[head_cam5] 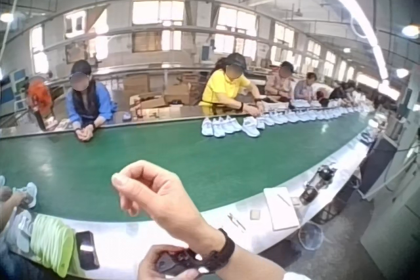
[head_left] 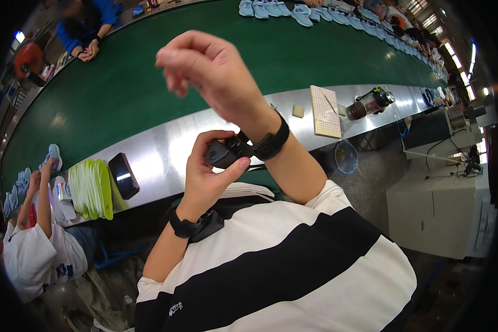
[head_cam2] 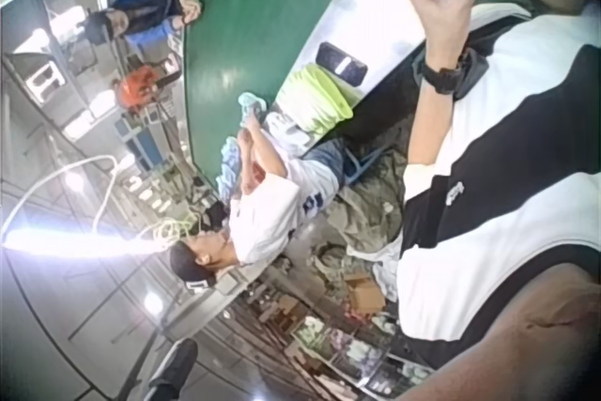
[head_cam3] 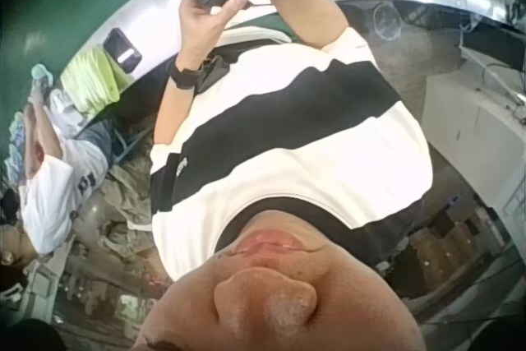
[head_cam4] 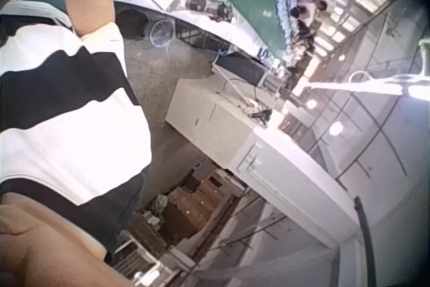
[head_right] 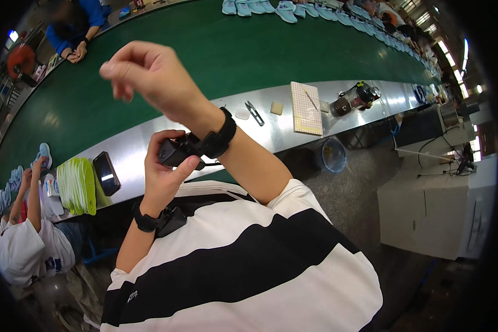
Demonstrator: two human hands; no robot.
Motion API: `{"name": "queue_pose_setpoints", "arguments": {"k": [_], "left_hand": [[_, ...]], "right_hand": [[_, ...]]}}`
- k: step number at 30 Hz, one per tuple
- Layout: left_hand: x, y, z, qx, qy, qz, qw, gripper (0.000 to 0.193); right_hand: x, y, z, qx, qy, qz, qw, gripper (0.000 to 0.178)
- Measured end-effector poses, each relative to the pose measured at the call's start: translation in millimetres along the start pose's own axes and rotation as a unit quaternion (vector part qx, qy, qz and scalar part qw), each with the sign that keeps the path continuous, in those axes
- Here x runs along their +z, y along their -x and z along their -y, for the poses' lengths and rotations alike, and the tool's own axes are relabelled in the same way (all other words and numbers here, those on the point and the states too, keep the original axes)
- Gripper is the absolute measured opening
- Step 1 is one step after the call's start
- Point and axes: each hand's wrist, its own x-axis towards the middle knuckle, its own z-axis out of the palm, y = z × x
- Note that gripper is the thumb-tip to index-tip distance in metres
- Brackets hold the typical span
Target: The recorder is inspecting and quality checking pairs of light blue athletic shoes on a factory production line.
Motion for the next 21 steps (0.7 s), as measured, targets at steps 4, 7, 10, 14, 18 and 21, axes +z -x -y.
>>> {"name": "queue_pose_setpoints", "arguments": {"k": [4,7,10,14,18,21], "left_hand": [[0.6,1.1,1.9,-0.042,0.054,0.01,0.998,0.047],[-1.0,2.5,-0.6,-0.047,0.074,0.011,0.996,0.049],[-2.8,1.9,-0.8,-0.053,0.064,0.014,0.996,0.05],[-3.4,1.4,3.2,-0.045,0.071,0.023,0.996,0.057],[-5.5,-1.4,8.4,-0.036,0.076,0.015,0.996,0.067],[-9.2,-2.5,9.4,-0.05,0.082,0.035,0.995,0.081]], "right_hand": [[9.2,5.9,-1.8,0.054,0.005,0.064,0.996,0.018],[9.8,8.0,-8.9,0.081,-0.006,0.091,0.993,0.018],[9.9,8.8,-14.1,0.103,0.009,0.113,0.988,0.02],[1.6,5.7,-24.6,0.024,0.197,0.16,0.967,0.022],[-0.6,7.6,-29.6,-0.026,0.315,0.221,0.923,0.022],[-0.7,4.5,-28.4,-0.052,0.318,0.185,0.928,0.021]]}}
